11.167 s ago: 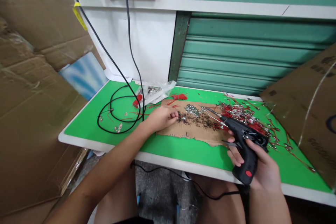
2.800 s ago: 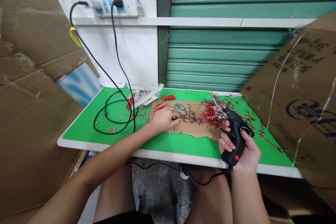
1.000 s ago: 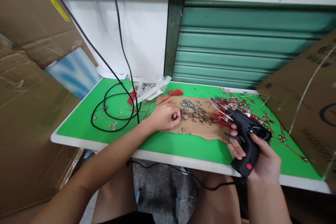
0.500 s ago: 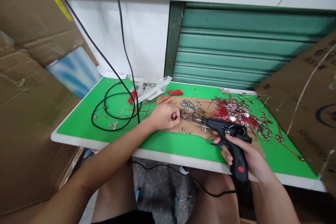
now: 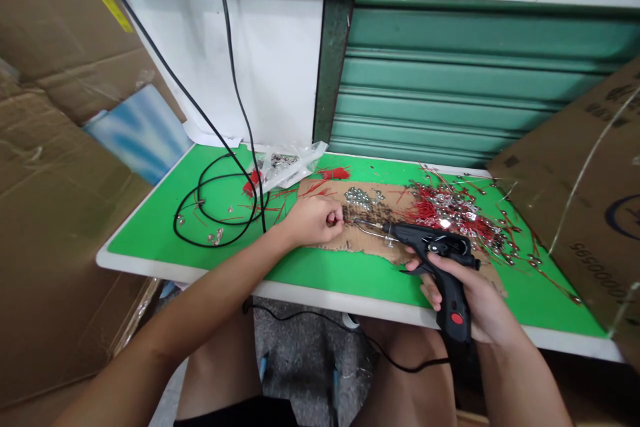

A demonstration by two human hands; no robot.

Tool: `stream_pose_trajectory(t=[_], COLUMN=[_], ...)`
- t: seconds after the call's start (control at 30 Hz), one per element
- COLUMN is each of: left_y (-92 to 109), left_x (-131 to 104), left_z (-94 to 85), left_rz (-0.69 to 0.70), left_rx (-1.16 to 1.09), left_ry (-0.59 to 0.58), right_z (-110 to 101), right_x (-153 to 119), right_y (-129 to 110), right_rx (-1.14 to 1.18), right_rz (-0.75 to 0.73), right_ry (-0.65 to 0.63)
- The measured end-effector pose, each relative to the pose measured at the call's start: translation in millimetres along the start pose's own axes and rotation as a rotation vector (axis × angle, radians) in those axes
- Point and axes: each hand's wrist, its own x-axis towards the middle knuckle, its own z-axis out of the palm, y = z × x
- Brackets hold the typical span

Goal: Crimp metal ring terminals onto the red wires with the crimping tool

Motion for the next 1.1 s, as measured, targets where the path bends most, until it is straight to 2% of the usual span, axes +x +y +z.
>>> stream_pose_trajectory(t=[0.2,0.67,0.87,1.1], left_y=[1.3,4.2,5.7,6.3], left_x=[0.1,2.3,2.0,2.6], left_z=[0.5,2.9,2.0,1.1], left_rz=[-0.012,-0.063,-0.096,-0.107], left_rx=[0.0,-0.034,-0.026,-0.034], left_ry=[-0.002,0.021,0.019,0.013], right_z=[-1.2,2.2,1.6,1.1], right_x=[-2.6,-7.2,-6.4,-5.5], right_y=[0.3,0.5,1.0,0.3], right_rx=[-0.003,-0.155,-0.129,-0.049], right_rz=[0.064,0.034,0.0,0.069], right_ry=[0.032,0.057,0.063,0.089])
